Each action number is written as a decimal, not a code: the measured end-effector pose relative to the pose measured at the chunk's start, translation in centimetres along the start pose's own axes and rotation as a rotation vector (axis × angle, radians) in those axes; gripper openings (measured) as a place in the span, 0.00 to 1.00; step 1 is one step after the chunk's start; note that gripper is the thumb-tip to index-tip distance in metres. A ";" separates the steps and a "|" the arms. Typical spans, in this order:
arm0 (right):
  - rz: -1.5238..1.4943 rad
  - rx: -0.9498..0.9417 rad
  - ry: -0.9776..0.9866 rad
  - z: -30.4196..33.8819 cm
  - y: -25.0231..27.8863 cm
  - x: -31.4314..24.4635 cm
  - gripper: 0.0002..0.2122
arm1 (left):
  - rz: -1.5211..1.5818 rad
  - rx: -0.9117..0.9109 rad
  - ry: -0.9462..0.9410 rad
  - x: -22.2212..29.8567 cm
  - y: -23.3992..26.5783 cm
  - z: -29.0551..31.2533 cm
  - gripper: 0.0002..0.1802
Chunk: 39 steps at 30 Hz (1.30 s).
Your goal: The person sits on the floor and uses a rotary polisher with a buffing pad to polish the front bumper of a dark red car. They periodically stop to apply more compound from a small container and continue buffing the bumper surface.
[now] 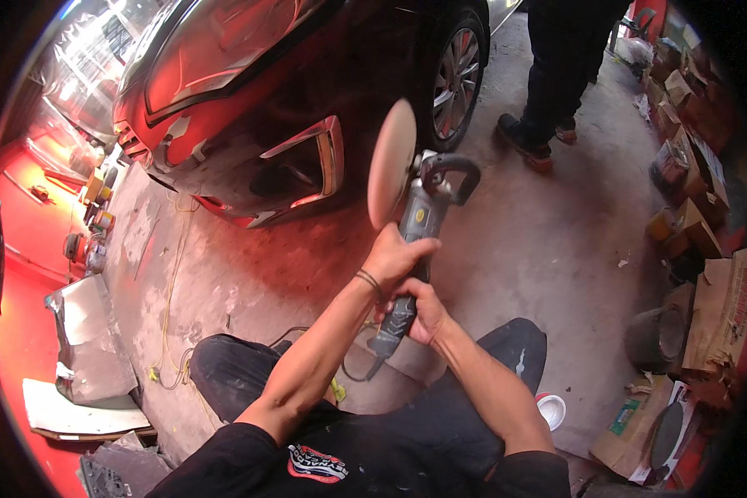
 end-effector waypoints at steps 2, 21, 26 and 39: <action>-0.068 -0.036 -0.071 0.7 0.1 0.8 0.07 | 0.026 0.020 0.047 -2.5 -0.8 -0.2 0.38; 0.133 0.015 0.148 0.1 -3.6 -3.9 0.09 | 0.186 -0.203 -0.128 3.9 -0.2 -1.6 0.41; -0.150 0.049 -0.029 -0.5 -0.7 0.0 0.06 | 0.126 -0.118 0.123 -2.7 -1.1 -1.8 0.35; 0.033 0.103 0.124 -1.1 -2.2 -2.6 0.07 | 0.166 -0.118 -0.046 1.5 0.5 -2.1 0.42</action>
Point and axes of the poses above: each hand's wrist, its own z-axis away from the middle knuckle, its own y-axis out of the back of the hand, x = y × z, the point moved 10 cm from there along -z, towards the middle knuckle, and after that the axes turned 4 degrees about z, right-handed, at the moved point
